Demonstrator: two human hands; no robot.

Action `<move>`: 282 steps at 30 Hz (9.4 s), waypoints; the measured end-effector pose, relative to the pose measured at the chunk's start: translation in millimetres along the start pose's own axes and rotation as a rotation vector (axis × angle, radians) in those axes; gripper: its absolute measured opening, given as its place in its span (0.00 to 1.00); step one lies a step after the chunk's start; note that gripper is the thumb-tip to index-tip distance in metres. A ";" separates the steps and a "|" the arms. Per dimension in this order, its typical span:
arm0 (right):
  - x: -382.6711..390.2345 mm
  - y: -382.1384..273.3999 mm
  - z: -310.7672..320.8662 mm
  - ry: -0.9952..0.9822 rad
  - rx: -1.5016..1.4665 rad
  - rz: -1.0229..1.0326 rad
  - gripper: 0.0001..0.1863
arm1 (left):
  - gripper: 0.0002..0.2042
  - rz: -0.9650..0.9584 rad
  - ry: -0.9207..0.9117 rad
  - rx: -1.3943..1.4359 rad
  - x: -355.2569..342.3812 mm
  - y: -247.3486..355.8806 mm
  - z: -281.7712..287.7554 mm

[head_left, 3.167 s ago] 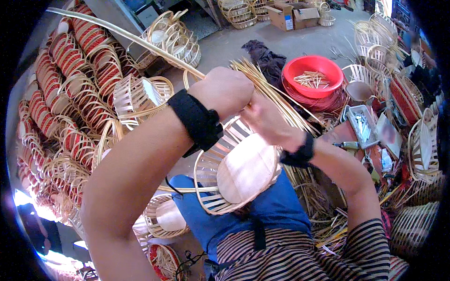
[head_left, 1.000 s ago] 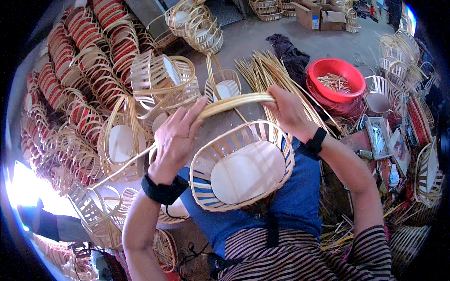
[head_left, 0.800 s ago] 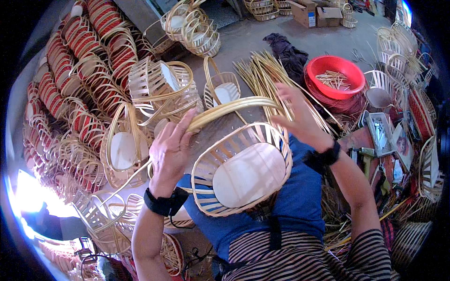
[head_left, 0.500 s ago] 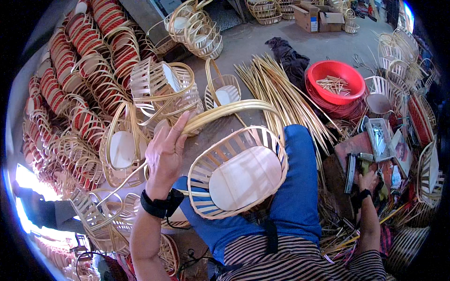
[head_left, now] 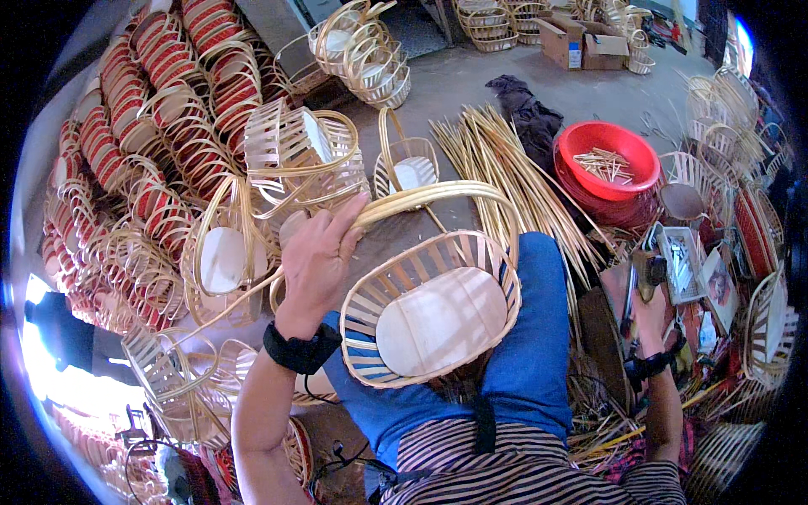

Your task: The person assembles wooden baskets by attaching handles and structural strips using a pneumatic staple gun and trimming excess material with pliers.

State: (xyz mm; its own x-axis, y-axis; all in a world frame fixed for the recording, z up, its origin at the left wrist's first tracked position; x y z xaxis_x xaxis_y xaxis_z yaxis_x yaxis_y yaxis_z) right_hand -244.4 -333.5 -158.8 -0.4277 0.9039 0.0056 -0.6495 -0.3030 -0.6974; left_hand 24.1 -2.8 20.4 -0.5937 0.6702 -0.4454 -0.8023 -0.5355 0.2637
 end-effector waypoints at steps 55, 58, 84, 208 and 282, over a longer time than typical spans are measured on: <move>108.1 -229.2 -48.1 -0.474 -0.673 0.568 0.12 | 0.18 -0.063 0.260 0.015 6.6 -7.8 3.6; 115.6 -230.0 -56.1 -0.470 -0.630 0.630 0.11 | 0.17 -0.103 0.294 0.052 3.7 -3.8 -0.3; 120.1 -255.1 -44.0 -0.272 -0.250 1.248 0.15 | 0.13 -0.137 0.245 0.086 -9.6 10.4 8.9; 105.6 -265.6 -31.7 -0.142 -0.229 1.401 0.10 | 0.07 0.298 0.434 0.701 32.8 -8.6 -61.2; 14.6 148.4 26.2 0.511 0.530 0.024 0.23 | 0.25 0.487 0.085 0.198 42.3 -20.3 -72.5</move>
State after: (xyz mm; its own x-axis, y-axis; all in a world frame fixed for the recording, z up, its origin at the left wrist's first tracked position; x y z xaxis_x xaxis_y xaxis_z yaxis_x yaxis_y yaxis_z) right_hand -363.5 -373.2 -243.5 -0.1834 0.8841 -0.4298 -0.9158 -0.3125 -0.2521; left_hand 19.8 -0.8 -65.8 -0.8999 0.3198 -0.2966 -0.4361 -0.6617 0.6099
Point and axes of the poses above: each hand's wrist, its own x-axis away from the middle knuckle, its own z-axis out of the back of the hand, y = z × x, the point moved 4 cm from there along -x, towards the middle knuckle, and after that the axes turned 14 degrees about x, right-handed, at the moved point
